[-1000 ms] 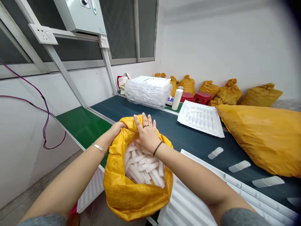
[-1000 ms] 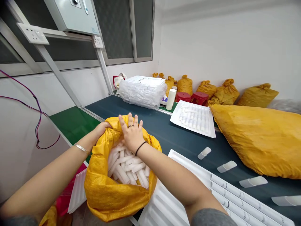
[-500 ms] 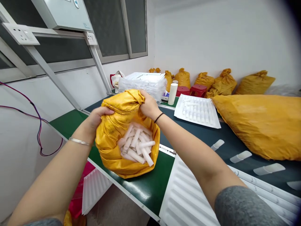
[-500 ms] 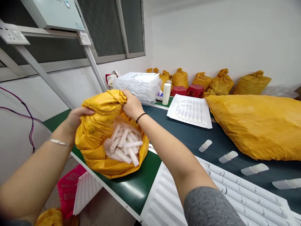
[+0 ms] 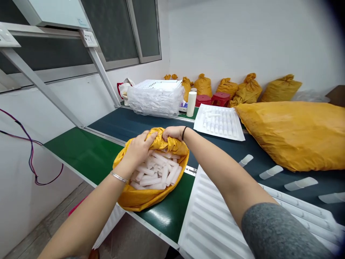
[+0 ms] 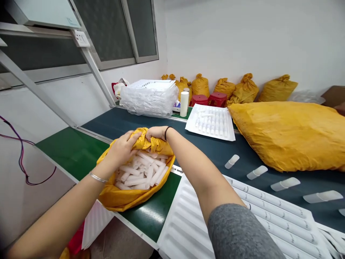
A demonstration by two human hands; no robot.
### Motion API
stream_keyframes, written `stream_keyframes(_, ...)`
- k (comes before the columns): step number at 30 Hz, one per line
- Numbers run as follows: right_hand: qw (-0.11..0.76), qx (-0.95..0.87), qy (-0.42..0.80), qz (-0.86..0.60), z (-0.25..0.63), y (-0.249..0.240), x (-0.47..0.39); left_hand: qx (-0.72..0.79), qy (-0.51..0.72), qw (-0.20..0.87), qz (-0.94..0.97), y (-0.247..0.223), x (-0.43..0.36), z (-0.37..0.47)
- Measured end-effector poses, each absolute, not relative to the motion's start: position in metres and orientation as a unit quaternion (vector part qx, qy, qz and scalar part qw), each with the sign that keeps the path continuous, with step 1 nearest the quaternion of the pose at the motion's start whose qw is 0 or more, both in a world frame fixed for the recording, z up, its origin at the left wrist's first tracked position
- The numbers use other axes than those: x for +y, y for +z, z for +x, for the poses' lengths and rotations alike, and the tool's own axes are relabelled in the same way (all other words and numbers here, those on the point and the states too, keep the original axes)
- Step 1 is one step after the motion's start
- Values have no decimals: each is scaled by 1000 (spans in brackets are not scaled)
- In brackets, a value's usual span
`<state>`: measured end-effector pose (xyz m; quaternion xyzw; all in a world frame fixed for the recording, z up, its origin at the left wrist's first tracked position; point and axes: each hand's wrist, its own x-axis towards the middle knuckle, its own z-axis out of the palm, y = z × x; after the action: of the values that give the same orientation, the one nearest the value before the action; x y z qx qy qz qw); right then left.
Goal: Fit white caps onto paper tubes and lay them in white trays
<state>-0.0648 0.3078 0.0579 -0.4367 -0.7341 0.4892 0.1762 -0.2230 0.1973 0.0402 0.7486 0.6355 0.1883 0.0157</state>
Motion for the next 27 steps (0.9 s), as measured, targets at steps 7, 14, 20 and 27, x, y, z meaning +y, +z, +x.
stream_keyframes(7,256,-817,244,-455,-45,42,268,714,228,166,641,34,239,-257)
stream_keyframes(14,260,-876,123,-387,-17,-11,202,693,311,386,523,18,243,-245)
stream_keyframes(20,266,-859,51,-434,-34,-25,232,649,343,501,460,26,232,-226)
stream_keyframes(27,228,-894,127,-365,-3,-61,235,603,284,653,358,4,214,-247)
